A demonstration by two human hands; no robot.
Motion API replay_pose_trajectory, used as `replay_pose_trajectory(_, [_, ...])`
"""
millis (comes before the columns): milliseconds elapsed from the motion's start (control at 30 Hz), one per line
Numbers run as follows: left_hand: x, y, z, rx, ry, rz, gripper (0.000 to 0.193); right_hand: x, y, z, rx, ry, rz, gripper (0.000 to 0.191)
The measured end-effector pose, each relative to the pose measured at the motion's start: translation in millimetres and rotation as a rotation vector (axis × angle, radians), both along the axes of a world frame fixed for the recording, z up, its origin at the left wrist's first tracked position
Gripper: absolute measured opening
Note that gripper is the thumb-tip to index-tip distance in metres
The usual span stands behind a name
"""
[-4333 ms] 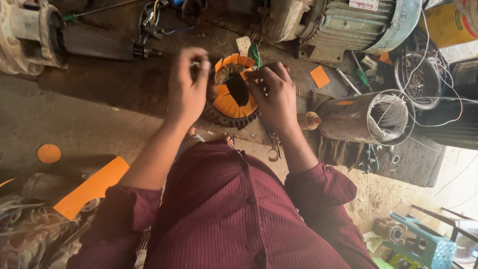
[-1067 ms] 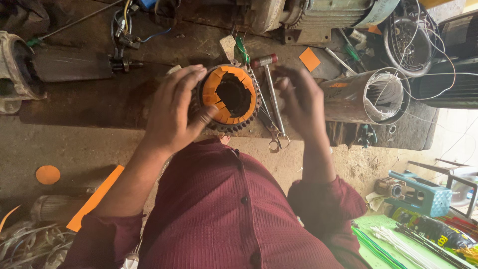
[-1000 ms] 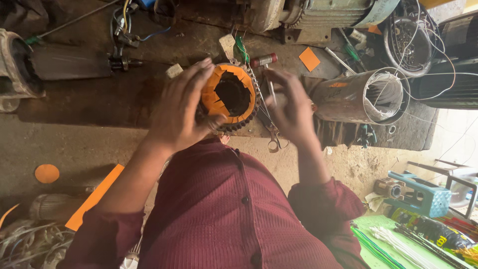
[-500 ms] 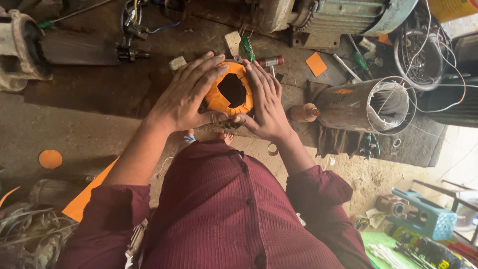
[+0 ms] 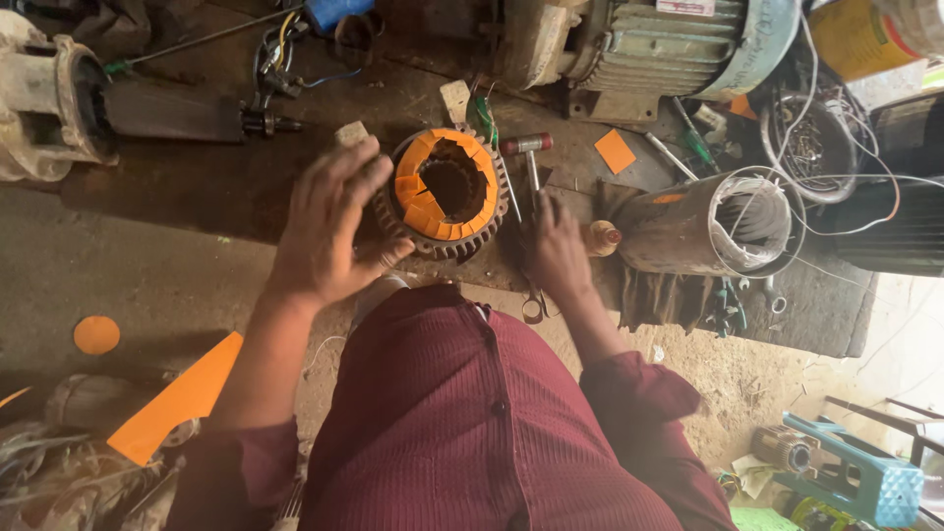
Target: The person cuts an orange paper strip into a fringe with scissors, wraps the fringed paper around a motor stator gear, taps it into place with a hammer, and fits a metal flange onto an electric motor housing on the workbench.
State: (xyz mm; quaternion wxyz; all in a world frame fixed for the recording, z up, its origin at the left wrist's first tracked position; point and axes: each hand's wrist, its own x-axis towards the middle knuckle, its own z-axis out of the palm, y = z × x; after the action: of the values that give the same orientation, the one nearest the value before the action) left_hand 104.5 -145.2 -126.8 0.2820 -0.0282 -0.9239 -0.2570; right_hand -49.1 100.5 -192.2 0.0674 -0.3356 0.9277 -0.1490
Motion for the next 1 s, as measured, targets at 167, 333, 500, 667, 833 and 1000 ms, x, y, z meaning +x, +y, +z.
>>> replay_pose_trajectory(167, [-1, 20, 2, -0.045, 0.005, -0.048, 0.079, 8, -11, -2, 0.125, 0.119, 0.008, 0.073])
replay_pose_trajectory(333, [-9, 22, 1, -0.03, -0.019, -0.053, 0.077, -1, -15, 2, 0.086, 0.05, -0.095, 0.064])
replay_pose_trajectory(500, [-7, 6, -15, 0.043, -0.014, -0.102, 0.073, -6, -10, -17, -0.079, -0.073, -0.233, 0.059])
replay_pose_trajectory(667, [0, -13, -30, 0.07, -0.039, -0.115, 0.07, -3, 1, -27, -0.362, 0.006, -0.245, 0.043])
replay_pose_trajectory(833, [-2, -28, -29, 0.084, -0.065, -0.194, 0.07, 37, 28, 5, -0.567, -0.496, -0.674, 0.041])
replay_pose_trajectory(1000, [-21, -26, -28, -0.027, -0.084, -0.27, 0.066, 84, 50, 13, -0.658, -0.602, -0.736, 0.044])
